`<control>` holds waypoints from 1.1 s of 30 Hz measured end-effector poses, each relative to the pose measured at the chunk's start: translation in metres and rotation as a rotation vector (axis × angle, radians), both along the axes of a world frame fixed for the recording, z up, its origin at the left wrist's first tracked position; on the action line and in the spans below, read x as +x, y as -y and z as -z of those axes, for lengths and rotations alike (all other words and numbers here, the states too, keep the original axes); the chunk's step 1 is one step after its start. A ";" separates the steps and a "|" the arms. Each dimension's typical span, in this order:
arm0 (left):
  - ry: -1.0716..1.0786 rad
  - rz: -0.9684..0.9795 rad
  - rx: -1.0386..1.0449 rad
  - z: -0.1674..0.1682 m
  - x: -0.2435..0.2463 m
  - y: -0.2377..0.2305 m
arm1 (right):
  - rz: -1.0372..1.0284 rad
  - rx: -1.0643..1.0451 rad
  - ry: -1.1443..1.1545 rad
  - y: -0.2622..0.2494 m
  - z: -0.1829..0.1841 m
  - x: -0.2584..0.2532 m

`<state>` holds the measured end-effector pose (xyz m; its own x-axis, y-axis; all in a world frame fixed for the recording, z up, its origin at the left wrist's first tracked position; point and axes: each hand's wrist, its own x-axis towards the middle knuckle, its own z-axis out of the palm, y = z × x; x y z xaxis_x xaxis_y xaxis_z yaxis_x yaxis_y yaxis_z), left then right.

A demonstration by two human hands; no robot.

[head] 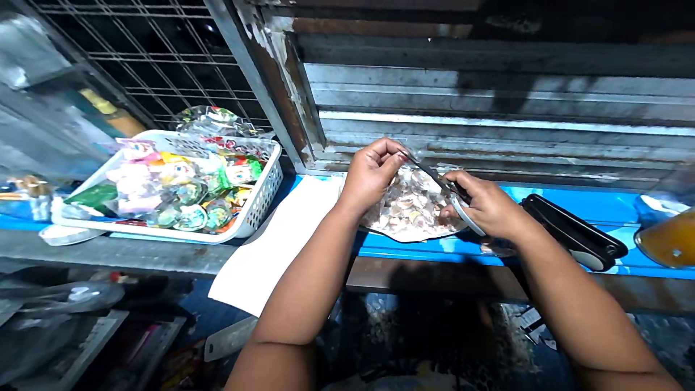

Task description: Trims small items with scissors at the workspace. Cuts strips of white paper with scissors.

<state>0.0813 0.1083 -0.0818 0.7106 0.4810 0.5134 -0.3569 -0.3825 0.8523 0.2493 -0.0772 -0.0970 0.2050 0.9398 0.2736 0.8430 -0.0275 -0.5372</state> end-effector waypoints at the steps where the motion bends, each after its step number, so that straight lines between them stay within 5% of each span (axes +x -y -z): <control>1: -0.003 -0.001 -0.002 0.000 0.000 0.000 | -0.001 0.008 0.011 0.000 0.001 0.000; 15: -0.013 -0.008 -0.022 -0.002 -0.002 0.001 | 0.032 0.075 0.071 0.000 0.000 -0.003; 24: -0.018 -0.004 -0.047 -0.005 -0.004 0.000 | -0.170 -0.194 -0.251 0.002 -0.005 -0.001; 33: -0.032 -0.040 -0.053 -0.005 -0.003 0.000 | -0.108 -0.093 -0.145 -0.001 0.000 -0.008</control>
<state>0.0782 0.1088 -0.0771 0.7060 0.5351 0.4640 -0.3149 -0.3496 0.8824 0.2412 -0.0767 -0.0972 0.1328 0.9783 0.1594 0.7579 0.0034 -0.6523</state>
